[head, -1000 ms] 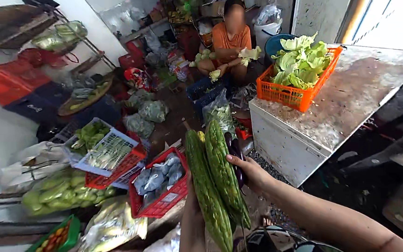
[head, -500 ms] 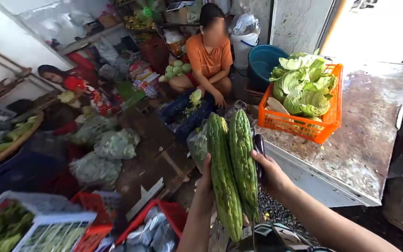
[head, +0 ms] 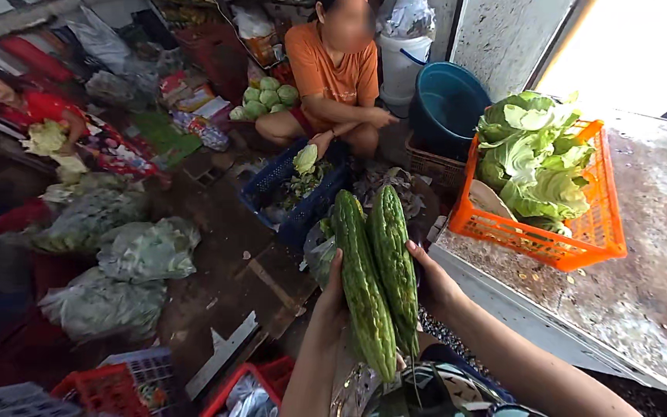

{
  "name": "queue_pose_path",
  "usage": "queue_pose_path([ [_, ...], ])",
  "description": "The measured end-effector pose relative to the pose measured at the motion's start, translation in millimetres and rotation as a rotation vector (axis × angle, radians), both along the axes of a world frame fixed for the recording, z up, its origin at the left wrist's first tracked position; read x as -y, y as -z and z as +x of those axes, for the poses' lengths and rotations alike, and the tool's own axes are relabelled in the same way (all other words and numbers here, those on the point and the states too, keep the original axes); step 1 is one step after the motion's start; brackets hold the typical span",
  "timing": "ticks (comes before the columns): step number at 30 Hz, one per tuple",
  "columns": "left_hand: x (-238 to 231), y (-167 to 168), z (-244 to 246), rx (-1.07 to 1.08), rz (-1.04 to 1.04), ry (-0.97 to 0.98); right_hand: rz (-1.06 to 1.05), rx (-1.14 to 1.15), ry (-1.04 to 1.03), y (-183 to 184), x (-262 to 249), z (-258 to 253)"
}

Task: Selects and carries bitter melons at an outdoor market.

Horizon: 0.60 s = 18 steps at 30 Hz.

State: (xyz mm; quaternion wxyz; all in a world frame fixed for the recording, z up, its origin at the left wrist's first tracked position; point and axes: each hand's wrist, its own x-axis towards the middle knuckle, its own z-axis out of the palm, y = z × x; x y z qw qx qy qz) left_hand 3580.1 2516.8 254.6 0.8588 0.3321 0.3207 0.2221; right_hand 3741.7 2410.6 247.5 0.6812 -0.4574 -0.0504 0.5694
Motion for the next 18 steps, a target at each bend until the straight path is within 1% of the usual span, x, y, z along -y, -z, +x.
queue_pose_path([
  [2,-14.3,2.1,6.9,-0.013,-0.001,0.023,0.015,0.001,-0.001,-3.1,-11.5,8.5],
  [5,-32.5,-5.9,28.8,-0.048,0.016,0.043,0.053,-0.005,0.019,-8.4,-25.0,28.6],
  [10,-68.2,-15.8,86.3,-0.035,0.055,0.119,0.093,0.025,0.075,-16.0,-48.4,78.1],
  [14,-93.3,-16.8,139.8,-0.122,0.038,0.160,0.021,0.016,0.155,-20.9,-68.4,120.3],
  [18,-115.2,-8.5,184.9,-0.117,0.004,0.180,-0.015,-0.015,0.182,-17.2,-88.1,160.5],
])
